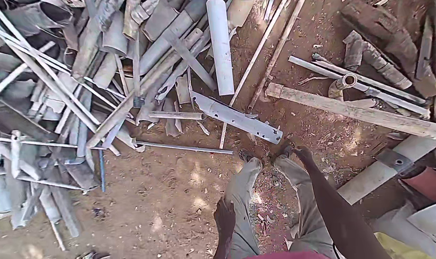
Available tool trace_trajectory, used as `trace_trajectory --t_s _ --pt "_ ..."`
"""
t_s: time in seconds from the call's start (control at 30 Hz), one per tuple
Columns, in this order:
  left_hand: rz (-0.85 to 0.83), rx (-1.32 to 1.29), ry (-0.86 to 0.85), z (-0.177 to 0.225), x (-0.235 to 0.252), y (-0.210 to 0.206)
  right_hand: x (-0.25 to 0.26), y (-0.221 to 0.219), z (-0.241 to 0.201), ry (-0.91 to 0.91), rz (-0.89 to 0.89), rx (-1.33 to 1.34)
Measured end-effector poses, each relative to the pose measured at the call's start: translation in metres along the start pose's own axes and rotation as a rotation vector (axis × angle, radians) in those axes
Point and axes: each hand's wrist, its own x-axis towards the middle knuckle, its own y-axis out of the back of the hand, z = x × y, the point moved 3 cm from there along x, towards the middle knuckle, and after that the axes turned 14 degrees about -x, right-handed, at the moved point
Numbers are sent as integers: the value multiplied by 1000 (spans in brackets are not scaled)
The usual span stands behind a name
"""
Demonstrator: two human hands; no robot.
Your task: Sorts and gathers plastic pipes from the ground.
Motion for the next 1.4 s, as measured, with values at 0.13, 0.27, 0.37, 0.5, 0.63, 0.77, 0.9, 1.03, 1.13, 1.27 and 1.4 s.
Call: trace_trajectory --t_s 0.13,0.27,0.37,0.5,0.63,0.77,0.9,1.03,1.13,1.27,1.4 --pt "35 -18 11 -13 17 -12 76 -48 -23 18 67 89" --pt "6 -64 91 -26 16 -11 169 -102 -6 -3 136 151" --pt "2 -122 139 -34 16 -13 221 -135 17 -107 120 298" --pt "8 -150 104 -45 21 -15 245 -156 13 -212 75 532" --pt "-50 -195 146 -43 14 -19 168 -116 -12 -116 145 499" --pt "-136 -249 170 -29 11 -16 13 -41 -99 211 306 423" --pt "-260 -293 153 -19 -11 2 -164 22 -215 565 429 102" --pt "-263 -446 -59 24 -45 73 -307 42 -304 865 492 -460" --pt "-174 -538 -202 76 -58 137 -352 33 -338 896 318 -817" --pt "86 -553 -433 151 -80 204 -368 17 -342 924 176 -1065" --pt "319 -465 -739 206 -100 223 -367 10 -323 1241 141 -1029"
